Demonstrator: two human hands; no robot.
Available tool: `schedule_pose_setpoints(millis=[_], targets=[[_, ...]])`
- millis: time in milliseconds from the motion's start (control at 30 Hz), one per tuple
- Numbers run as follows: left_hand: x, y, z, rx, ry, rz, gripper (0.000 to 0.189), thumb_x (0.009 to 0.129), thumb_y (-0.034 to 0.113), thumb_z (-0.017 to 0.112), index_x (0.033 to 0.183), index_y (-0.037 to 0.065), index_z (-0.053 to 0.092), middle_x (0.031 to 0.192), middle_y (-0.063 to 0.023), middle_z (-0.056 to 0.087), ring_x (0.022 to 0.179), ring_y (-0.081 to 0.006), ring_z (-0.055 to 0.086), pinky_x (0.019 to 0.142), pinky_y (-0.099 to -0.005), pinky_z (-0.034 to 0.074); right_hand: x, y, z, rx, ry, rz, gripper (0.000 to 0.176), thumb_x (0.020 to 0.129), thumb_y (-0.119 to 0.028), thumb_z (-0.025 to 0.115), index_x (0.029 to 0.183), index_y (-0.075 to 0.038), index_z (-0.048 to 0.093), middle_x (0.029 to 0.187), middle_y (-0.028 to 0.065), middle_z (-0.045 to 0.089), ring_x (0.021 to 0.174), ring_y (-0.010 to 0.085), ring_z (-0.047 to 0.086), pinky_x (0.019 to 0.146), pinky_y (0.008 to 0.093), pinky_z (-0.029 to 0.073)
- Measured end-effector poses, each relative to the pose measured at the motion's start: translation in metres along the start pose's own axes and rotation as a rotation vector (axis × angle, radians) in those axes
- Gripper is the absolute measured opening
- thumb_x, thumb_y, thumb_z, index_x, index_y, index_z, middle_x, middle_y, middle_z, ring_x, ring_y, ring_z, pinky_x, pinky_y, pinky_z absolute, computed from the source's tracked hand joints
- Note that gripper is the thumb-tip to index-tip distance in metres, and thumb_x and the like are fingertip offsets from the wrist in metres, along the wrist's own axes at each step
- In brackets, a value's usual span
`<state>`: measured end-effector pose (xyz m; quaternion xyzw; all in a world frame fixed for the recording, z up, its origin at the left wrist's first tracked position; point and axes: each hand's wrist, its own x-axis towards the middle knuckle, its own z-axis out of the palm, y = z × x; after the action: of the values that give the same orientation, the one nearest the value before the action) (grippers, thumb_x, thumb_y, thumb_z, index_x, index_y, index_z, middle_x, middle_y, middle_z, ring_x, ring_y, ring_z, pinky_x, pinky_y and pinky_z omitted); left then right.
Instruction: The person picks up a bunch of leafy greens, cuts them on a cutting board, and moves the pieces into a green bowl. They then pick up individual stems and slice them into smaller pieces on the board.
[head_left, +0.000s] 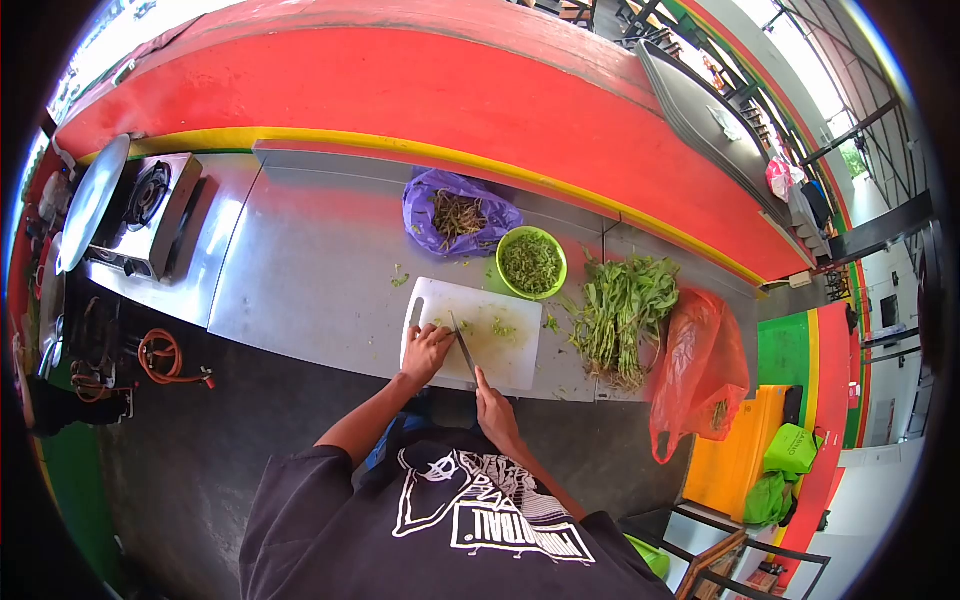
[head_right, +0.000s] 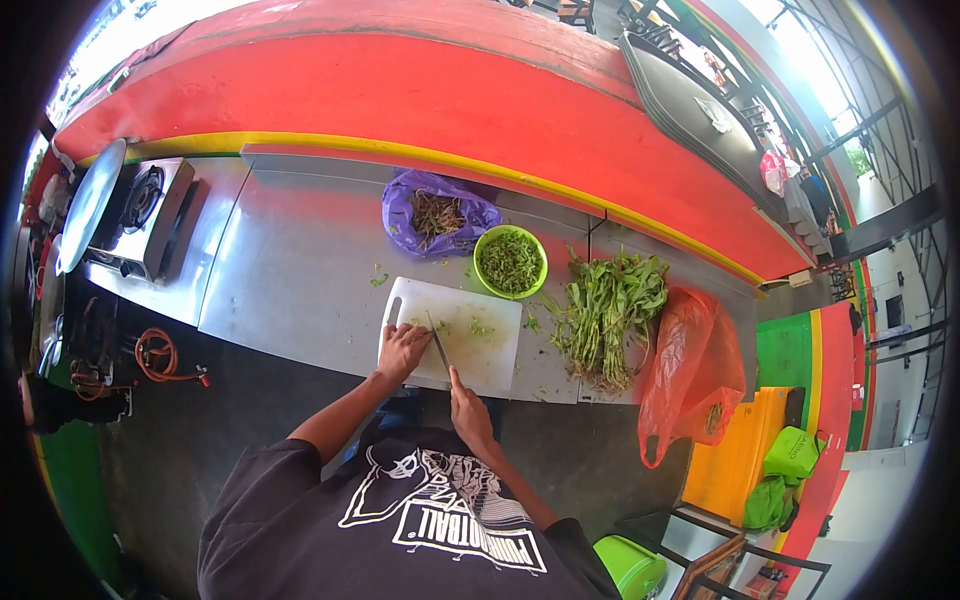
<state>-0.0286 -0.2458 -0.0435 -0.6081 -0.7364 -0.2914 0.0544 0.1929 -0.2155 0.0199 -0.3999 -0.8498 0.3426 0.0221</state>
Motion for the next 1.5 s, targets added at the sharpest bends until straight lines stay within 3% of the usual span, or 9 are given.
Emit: schedule_pose_setpoints(millis=[300,500,567,700,833,900,1033,1300,1500], targets=[[-0.004,0.005,-0.005,0.007,-0.081,-0.015,0.027,0.086,0.016,0.062,0.112,0.015,0.072,0.115,0.0036,0.066,0.109,-0.0167,0.059,0.094,-0.0427,0.039,0.021,0.009,0.026,-0.353,0.128,-0.135,0.067,0.096,-0.012,0.056,0.158,-0.021,0.031,0.081,0.0141,0.062,0.062,0.0337,0.065,0.055,0.0424,0.055],[-0.007,0.001,-0.006,0.002,-0.067,-0.030,0.029,0.086,0.017,0.061,0.113,0.015,0.072,0.119,0.0037,0.066,0.111,-0.0161,0.059,0.094,-0.0425,0.039,0.041,-0.002,0.027,-0.346,0.151,-0.131,0.062,0.100,-0.012,0.054,0.157,-0.014,0.032,0.079,0.0166,0.064,0.066,0.0331,0.067,0.059,0.0418,0.056],[-0.009,0.000,-0.002,-0.020,0.005,-0.008,0.029,0.082,0.014,0.067,0.110,0.015,0.073,0.115,0.0038,0.068,0.108,-0.0158,0.061,0.091,-0.0415,0.041,0.034,0.000,0.025,-0.275,0.147,-0.147,0.061,0.100,-0.013,0.053,0.157,-0.014,0.032,0.079,0.0175,0.064,0.068,0.0335,0.067,0.061,0.0422,0.056],[-0.012,0.000,-0.001,-0.035,-0.057,-0.045,0.028,0.086,0.019,0.062,0.112,0.016,0.073,0.117,0.0045,0.068,0.110,-0.0148,0.060,0.094,-0.0416,0.039,0.018,0.010,0.027,-0.174,0.167,-0.218,0.059,0.102,-0.014,0.051,0.157,-0.013,0.032,0.083,0.0193,0.066,0.072,0.0347,0.067,0.065,0.0435,0.055],[-0.011,-0.002,0.000,-0.006,-0.063,-0.032,0.026,0.086,0.018,0.061,0.110,0.016,0.073,0.116,0.0042,0.068,0.109,-0.0148,0.059,0.094,-0.0417,0.040,0.017,0.007,0.025,-0.190,0.116,-0.150,0.061,0.100,-0.012,0.053,0.157,-0.013,0.031,0.081,0.0182,0.065,0.069,0.0344,0.067,0.063,0.0428,0.056],[-0.011,0.001,-0.002,-0.001,-0.065,-0.017,0.026,0.086,0.018,0.061,0.109,0.016,0.073,0.115,0.0042,0.068,0.109,-0.0149,0.059,0.093,-0.0418,0.040,0.022,0.004,0.023,-0.354,0.062,-0.128,0.065,0.097,-0.011,0.055,0.158,-0.013,0.031,0.080,0.0171,0.065,0.065,0.0343,0.066,0.061,0.0422,0.056],[-0.006,0.005,-0.007,0.008,-0.080,-0.044,0.027,0.086,0.017,0.061,0.111,0.016,0.072,0.117,0.0043,0.066,0.111,-0.0161,0.058,0.094,-0.0423,0.040,0.038,-0.004,0.025,-0.354,0.114,-0.157,0.069,0.095,-0.010,0.057,0.158,-0.013,0.030,0.078,0.0160,0.063,0.062,0.0337,0.066,0.058,0.0412,0.056],[-0.011,0.000,-0.009,-0.023,-0.030,-0.023,0.027,0.086,0.018,0.063,0.111,0.016,0.073,0.114,0.0042,0.068,0.111,-0.0156,0.059,0.093,-0.0402,0.040,0.025,0.000,0.025,-0.124,0.141,-0.186,0.059,0.102,-0.015,0.050,0.157,-0.012,0.030,0.081,0.0235,0.066,0.072,0.0413,0.066,0.068,0.0496,0.054],[-0.011,0.002,-0.012,-0.014,-0.022,-0.026,0.023,0.087,0.019,0.063,0.107,0.015,0.073,0.112,0.0044,0.068,0.108,-0.0154,0.060,0.091,-0.0399,0.040,0.024,0.005,0.030,-0.260,0.137,-0.175,0.060,0.101,-0.015,0.052,0.157,-0.013,0.033,0.077,0.0196,0.065,0.067,0.0368,0.067,0.063,0.0446,0.056]])
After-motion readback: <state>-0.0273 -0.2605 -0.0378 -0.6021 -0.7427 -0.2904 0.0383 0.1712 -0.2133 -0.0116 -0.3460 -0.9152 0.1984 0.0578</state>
